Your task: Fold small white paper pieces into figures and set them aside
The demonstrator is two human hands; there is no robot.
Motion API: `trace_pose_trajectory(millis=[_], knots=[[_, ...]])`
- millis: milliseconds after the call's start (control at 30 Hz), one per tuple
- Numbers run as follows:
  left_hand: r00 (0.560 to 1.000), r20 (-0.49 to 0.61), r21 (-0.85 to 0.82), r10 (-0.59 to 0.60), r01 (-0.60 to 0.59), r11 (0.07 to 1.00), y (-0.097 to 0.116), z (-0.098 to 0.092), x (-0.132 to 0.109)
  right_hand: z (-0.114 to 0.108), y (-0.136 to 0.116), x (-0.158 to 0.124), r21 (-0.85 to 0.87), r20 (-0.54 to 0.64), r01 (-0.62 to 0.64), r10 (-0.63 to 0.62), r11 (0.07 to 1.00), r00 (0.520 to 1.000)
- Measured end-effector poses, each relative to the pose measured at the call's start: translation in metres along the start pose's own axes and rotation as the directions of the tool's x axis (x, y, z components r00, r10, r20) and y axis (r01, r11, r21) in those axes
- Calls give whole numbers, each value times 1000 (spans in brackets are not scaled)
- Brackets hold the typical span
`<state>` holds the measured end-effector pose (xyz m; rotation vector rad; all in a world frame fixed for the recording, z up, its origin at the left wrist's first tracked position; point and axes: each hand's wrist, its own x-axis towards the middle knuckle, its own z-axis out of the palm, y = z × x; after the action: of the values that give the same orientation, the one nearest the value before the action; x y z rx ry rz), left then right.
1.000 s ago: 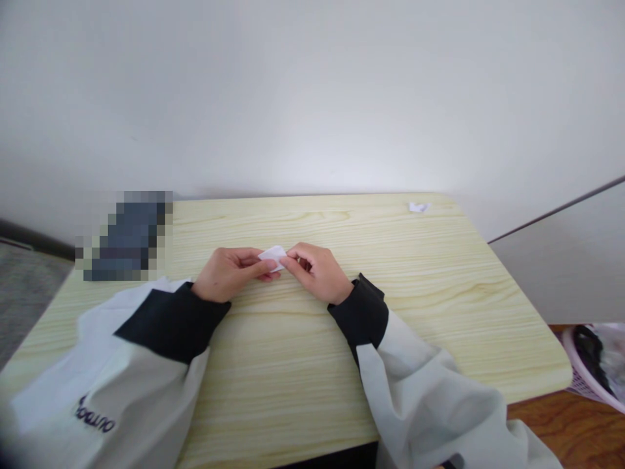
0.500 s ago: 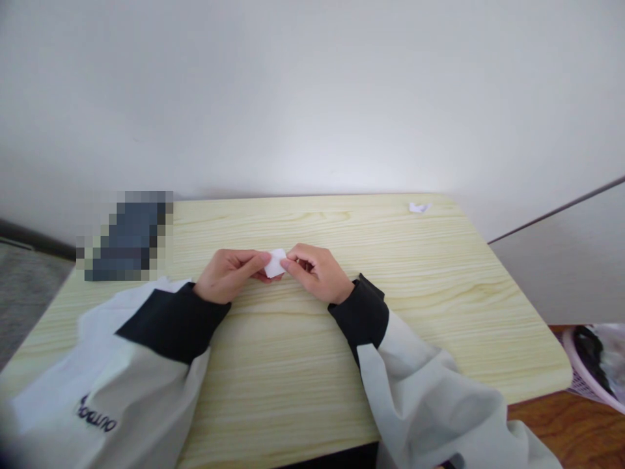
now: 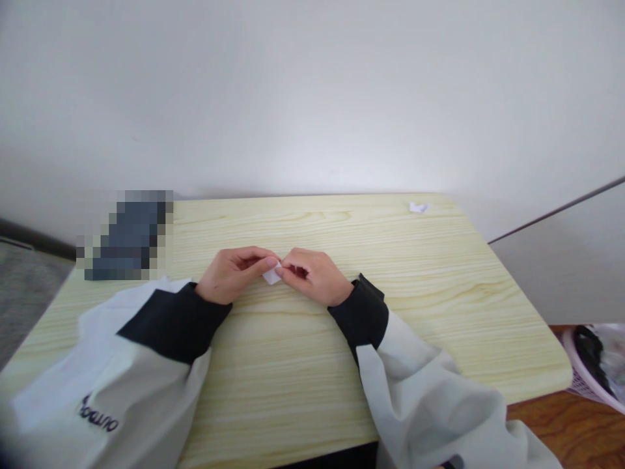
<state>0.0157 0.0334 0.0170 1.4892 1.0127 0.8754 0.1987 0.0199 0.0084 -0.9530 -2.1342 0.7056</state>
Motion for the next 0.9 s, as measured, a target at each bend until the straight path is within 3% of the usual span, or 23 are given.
trace_pose_trajectory(millis=[233,467,667,900], knots=[[998,-69,-18,-1,0,1000,-1,1,1,-2,-3,0,65,-1,-89,90,994,996],[989,71,-45,-129,132,990,2,-3,2,-2,-1,-1,60,-57,-124,127,990,990],[993,48,-28,-106,108,994,-2,-4,1,1,-2,0,-11,-90,-58,57,998,994],[997,30,43,-65,63,997,1,-5,1,-1,-2,-1,13,-100,-101,102,995,990]])
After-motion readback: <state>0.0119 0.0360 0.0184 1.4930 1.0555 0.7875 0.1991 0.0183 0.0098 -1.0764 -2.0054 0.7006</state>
